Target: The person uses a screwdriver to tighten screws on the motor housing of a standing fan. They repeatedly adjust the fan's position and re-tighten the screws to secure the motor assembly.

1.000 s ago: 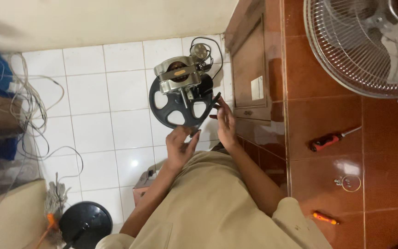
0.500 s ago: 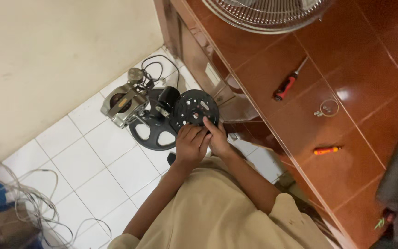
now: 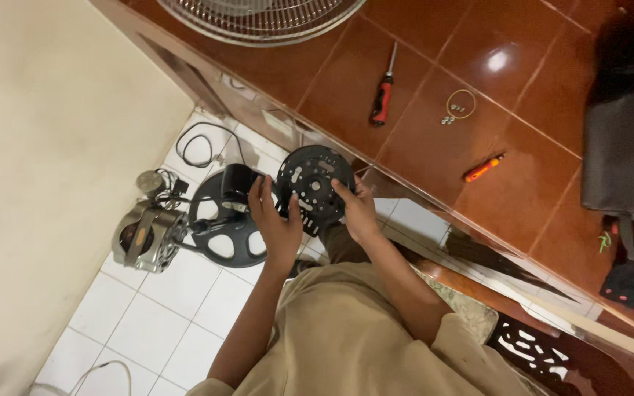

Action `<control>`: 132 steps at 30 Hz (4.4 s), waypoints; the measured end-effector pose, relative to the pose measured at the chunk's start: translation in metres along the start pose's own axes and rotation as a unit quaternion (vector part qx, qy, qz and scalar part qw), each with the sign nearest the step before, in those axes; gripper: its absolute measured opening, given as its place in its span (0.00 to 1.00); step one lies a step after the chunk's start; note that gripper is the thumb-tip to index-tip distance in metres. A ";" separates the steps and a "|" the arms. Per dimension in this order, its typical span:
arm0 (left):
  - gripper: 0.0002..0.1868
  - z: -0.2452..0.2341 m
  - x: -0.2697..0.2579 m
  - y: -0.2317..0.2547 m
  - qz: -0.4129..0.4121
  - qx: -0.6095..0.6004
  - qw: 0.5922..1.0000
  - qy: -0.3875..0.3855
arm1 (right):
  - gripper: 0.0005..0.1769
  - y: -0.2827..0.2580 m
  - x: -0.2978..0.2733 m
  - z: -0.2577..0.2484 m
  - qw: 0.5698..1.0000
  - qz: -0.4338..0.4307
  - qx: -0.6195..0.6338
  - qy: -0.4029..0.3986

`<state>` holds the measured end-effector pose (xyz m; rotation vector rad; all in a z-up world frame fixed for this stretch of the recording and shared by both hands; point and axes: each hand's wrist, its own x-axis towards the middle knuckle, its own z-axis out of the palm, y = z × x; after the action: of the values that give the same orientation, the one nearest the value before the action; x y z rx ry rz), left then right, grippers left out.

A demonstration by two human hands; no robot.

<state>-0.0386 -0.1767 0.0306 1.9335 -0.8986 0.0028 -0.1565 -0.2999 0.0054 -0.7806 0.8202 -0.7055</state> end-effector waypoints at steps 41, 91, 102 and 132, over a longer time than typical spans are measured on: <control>0.61 0.243 0.158 0.032 -0.137 0.026 0.977 -0.162 | 0.27 -0.168 0.220 -0.115 0.835 -0.110 -0.524 0.127; 0.31 0.252 0.123 0.020 0.160 0.095 0.958 -0.219 | 0.45 -0.116 0.200 -0.103 0.768 -0.105 -0.604 0.187; 0.24 0.162 0.048 -0.018 0.155 0.002 0.962 -0.224 | 0.31 -0.031 0.146 -0.101 0.874 -0.303 -0.327 0.194; 0.16 -0.143 -0.095 -0.123 -0.313 -0.144 0.902 0.260 | 0.17 0.194 -0.035 0.156 0.955 -0.019 -0.173 -0.239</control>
<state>0.0156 0.0207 -0.0216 1.7311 0.0939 0.0075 0.0023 -0.1210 -0.0709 -1.2290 0.4875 -0.3788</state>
